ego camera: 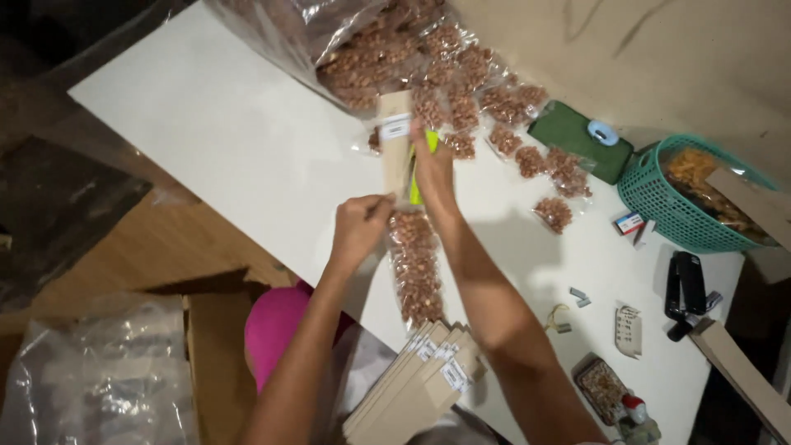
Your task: Stapling small plastic bags containing nuts onto cardboard display strips for retail packaging.
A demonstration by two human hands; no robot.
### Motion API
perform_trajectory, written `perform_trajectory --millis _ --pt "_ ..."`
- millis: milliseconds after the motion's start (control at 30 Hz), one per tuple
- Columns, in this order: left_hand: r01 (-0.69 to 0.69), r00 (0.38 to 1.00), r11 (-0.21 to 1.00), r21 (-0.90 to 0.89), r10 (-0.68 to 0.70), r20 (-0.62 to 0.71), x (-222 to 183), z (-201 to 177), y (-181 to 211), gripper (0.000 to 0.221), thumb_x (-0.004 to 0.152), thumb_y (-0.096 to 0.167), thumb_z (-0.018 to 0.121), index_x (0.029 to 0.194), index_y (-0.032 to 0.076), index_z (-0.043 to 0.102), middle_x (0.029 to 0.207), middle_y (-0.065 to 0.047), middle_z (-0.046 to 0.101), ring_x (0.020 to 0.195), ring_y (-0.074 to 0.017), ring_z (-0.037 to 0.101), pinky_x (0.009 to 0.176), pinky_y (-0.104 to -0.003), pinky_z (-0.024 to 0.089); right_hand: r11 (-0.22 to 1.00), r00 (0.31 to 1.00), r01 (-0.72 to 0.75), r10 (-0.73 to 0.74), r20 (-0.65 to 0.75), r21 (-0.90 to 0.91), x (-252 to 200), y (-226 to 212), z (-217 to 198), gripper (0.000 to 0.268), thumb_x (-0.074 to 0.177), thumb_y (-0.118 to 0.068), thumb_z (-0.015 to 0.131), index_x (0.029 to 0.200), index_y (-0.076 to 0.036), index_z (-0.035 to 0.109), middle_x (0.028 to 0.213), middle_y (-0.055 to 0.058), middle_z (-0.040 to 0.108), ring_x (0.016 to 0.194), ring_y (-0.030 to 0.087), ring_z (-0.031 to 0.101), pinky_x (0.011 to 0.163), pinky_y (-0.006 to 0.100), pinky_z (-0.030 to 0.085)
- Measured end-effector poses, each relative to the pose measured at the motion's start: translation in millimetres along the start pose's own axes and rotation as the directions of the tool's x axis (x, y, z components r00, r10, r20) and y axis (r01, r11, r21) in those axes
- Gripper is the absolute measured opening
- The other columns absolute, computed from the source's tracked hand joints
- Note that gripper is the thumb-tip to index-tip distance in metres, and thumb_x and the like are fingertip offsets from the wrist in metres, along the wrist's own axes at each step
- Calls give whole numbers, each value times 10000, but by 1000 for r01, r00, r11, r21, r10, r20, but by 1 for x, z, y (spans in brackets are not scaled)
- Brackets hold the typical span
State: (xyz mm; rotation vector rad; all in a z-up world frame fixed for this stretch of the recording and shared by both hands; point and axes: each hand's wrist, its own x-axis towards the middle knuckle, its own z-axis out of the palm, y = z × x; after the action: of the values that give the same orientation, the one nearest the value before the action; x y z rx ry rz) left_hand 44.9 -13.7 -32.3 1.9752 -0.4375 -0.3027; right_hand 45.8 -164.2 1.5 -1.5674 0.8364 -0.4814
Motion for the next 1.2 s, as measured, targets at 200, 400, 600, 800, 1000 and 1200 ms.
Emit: perform_trajectory --millis 200,400,600,800,1000,1200 --pt "261 963 918 -298 -270 11 23 23 -95 233 954 295 637 946 99 763 768 -96 690 778 -224 629 744 -405 513 933 953 -4 -105 -284 -360 192 137 -52 551 743 -328 874 1086 -46 547 921 104 642 871 282 738 649 401 592" --pt "311 909 712 -630 -416 -21 40 47 -128 151 900 207 696 861 75 759 629 -48 597 574 -135 573 496 -263 466 902 998 -10 33 44 -432 141 119 -84 255 680 -278 896 860 -159 760 670 55 686 569 192 675 535 293 528" --pt "394 905 610 -688 -387 175 14 8 -51 887 909 691 604 1376 -62 574 1174 -138 532 1090 -216 544 983 -307 480 998 893 -61 63 447 -17 14 54 -71 403 677 -155 900 997 13 721 690 90 662 542 161 632 514 282 520" --pt "147 984 825 -546 -180 -7 5 12 -41 302 875 382 815 1046 133 801 893 -23 754 890 -106 646 856 -318 557 995 857 -102 77 510 21 -4 61 -52 310 730 -92 854 959 63 714 689 130 631 554 213 625 507 320 537" --pt "211 966 917 -338 -248 -72 4 8 -27 300 959 477 681 999 222 834 819 -4 781 820 -127 686 809 -354 559 999 845 -52 51 532 -13 -26 30 -63 296 743 -104 839 953 64 716 706 123 628 596 204 623 518 314 544" --pt "20 992 939 -344 -61 -109 -17 11 8 220 978 276 672 967 119 825 648 -45 704 720 -91 571 694 -348 543 933 994 -109 98 49 344 -2 4 -58 334 943 -396 631 870 -76 689 684 110 678 562 195 702 518 331 581"
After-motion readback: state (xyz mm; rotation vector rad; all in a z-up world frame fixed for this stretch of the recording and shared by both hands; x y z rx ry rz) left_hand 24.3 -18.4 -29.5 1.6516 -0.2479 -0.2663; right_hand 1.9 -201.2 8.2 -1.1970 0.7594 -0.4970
